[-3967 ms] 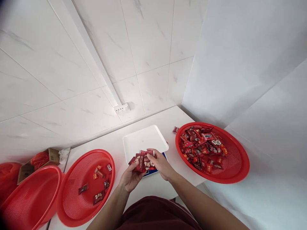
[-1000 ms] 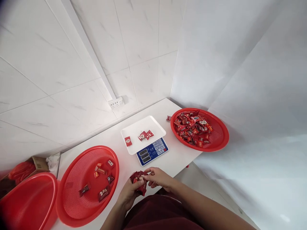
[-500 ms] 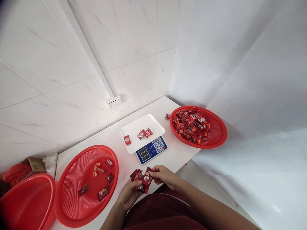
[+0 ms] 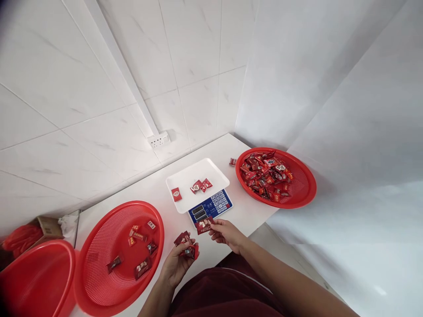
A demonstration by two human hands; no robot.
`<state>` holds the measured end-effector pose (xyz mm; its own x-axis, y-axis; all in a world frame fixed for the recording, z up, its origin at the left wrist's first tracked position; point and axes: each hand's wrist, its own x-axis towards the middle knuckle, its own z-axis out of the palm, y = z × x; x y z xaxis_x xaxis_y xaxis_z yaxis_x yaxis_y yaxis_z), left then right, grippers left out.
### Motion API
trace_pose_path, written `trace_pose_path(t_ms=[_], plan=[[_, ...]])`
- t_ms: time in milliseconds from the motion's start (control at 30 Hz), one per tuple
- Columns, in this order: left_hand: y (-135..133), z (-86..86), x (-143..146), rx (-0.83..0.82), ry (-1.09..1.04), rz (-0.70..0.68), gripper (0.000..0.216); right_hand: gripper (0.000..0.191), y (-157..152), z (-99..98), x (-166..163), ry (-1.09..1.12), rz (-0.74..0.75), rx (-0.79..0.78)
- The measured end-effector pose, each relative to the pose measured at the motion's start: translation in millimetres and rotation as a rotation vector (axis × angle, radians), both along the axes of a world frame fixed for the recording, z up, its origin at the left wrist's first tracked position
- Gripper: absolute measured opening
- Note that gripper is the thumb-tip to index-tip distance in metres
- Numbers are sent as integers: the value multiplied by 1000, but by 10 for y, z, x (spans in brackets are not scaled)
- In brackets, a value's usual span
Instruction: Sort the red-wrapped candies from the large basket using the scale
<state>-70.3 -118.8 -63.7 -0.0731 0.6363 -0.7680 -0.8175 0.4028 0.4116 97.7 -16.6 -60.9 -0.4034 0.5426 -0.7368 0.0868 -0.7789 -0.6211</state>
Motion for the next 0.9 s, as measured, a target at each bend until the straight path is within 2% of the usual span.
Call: trace_pose_path(t_ms=[133, 233, 300, 400, 533, 600, 733, 900], plan=[[10, -12, -20, -6, -3, 5, 35, 11, 64, -11, -137, -47, -9, 4], [-2, -9, -36, 3, -12, -7, 37, 10, 190, 141, -295, 37, -26, 57], [-14, -2, -49, 5, -11, -13, 37, 17, 252, 247, -376, 65, 2, 92], [-31, 15, -75, 17, -3, -16, 39, 30, 204, 272, -413, 3, 143, 170], [-49, 53, -112, 56, 30, -39, 38, 39, -82, 95, -360, -2, 430, 270], [-55, 76, -120, 77, 47, -65, 37, 44, -213, 40, -334, 6, 509, 277], [-63, 130, -96, 112, 89, -144, 43, 48, -307, 90, -321, 21, 519, 213], [-61, 178, -38, 177, 219, -280, 54, 45, -306, 160, -321, 30, 485, 219]])
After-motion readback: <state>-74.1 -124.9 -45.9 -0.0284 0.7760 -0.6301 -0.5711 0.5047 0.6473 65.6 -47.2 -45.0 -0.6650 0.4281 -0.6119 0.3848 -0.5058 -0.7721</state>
